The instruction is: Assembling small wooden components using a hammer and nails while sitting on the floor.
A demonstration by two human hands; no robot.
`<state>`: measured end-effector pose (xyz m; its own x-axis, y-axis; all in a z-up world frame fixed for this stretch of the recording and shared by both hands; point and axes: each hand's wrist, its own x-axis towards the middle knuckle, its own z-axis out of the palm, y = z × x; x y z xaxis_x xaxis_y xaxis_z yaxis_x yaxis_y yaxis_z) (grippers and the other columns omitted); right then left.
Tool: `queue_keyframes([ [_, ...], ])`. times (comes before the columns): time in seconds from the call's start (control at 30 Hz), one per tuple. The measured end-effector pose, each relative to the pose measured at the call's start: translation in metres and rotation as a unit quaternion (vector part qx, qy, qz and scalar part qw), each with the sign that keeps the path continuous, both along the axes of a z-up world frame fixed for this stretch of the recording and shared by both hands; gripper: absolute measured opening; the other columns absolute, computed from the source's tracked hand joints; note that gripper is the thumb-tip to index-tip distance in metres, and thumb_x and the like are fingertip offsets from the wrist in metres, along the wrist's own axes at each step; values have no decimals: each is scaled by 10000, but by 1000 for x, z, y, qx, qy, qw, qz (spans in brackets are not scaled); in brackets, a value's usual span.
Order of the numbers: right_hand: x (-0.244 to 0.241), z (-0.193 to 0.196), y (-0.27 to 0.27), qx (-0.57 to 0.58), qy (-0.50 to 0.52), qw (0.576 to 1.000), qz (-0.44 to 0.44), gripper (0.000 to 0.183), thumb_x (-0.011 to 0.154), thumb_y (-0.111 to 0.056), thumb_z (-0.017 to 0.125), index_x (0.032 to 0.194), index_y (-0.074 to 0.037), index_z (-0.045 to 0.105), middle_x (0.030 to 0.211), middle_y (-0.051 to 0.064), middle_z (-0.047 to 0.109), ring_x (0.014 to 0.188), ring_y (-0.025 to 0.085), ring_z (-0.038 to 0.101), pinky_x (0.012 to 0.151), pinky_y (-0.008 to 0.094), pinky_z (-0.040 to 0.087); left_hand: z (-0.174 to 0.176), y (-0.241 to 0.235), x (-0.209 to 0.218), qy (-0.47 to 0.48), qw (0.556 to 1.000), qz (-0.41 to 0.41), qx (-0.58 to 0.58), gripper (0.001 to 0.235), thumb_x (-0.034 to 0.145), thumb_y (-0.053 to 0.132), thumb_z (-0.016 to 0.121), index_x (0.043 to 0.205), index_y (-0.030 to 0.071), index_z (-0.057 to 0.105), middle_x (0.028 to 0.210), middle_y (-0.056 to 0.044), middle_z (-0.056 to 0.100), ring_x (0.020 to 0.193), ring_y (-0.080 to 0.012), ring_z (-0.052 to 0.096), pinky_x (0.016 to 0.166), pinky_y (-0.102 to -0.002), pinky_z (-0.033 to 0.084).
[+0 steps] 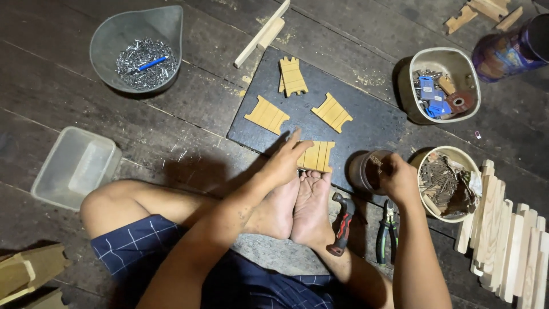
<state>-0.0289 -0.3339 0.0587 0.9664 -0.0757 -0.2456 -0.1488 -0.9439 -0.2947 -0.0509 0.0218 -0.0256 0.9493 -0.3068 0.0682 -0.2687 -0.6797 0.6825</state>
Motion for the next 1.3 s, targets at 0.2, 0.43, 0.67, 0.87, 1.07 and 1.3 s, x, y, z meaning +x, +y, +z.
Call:
queue_keyframes([
  [0.2, -6, 1, -1, 17, -63, 998, -5, 265, 864, -169, 731, 1129, -180, 733, 977, 191, 770, 1019, 439, 733, 907, 544, 564, -14, -15, -3, 32, 999, 8, -24, 988, 663, -75, 878, 1513, 241, 485, 1577, -277, 458, 1368, -447, 590, 1122, -494, 519],
  [0.43, -33, 26, 26, 62, -151, 987, 5, 241, 846, -62, 770, 1079, -114, 738, 908, 192, 758, 934, 436, 741, 833, 552, 559, 71, -7, -30, 99, 990, 25, -97, 988, 708, -117, 874, 1559, 134, 440, 1672, -386, 192, 1467, -534, 435, 1210, -555, 449],
  [0.67, -58, 21, 18, 74, -177, 981, 0, 197, 879, -47, 772, 1059, -123, 749, 909, 168, 760, 908, 420, 739, 821, 501, 562, 23, 1, -29, 79, 984, 157, -32, 628, 855, 53, 730, 1435, 161, 514, 1116, -250, 699, 1010, -476, 742, 886, -565, 594],
  [0.87, -69, 16, 30, 100, -193, 976, -21, 202, 850, -19, 787, 1023, -114, 744, 872, 162, 750, 903, 411, 741, 802, 497, 562, 5, -6, -25, 247, 935, 197, -158, 316, 965, 299, 571, 1264, 349, 657, 976, -53, 775, 1032, -288, 756, 953, -445, 569],
  [1.07, -79, 26, 24, 105, -218, 970, -3, 212, 838, 37, 777, 995, -99, 733, 834, 162, 736, 820, 393, 740, 762, 441, 569, 2, 6, -12, -32, 996, 88, 10, 488, 784, 201, 804, 1245, 262, 655, 1004, -32, 698, 963, -310, 727, 864, -438, 595],
  [1.3, -81, 25, 36, 133, -209, 969, 14, 249, 803, 91, 773, 973, -87, 730, 812, 154, 739, 801, 388, 742, 744, 446, 573, 41, 31, 14, 6, 996, -78, -38, 886, 700, 52, 901, 1502, 66, 524, 1430, -245, 617, 1363, -430, 577, 1184, -510, 426],
])
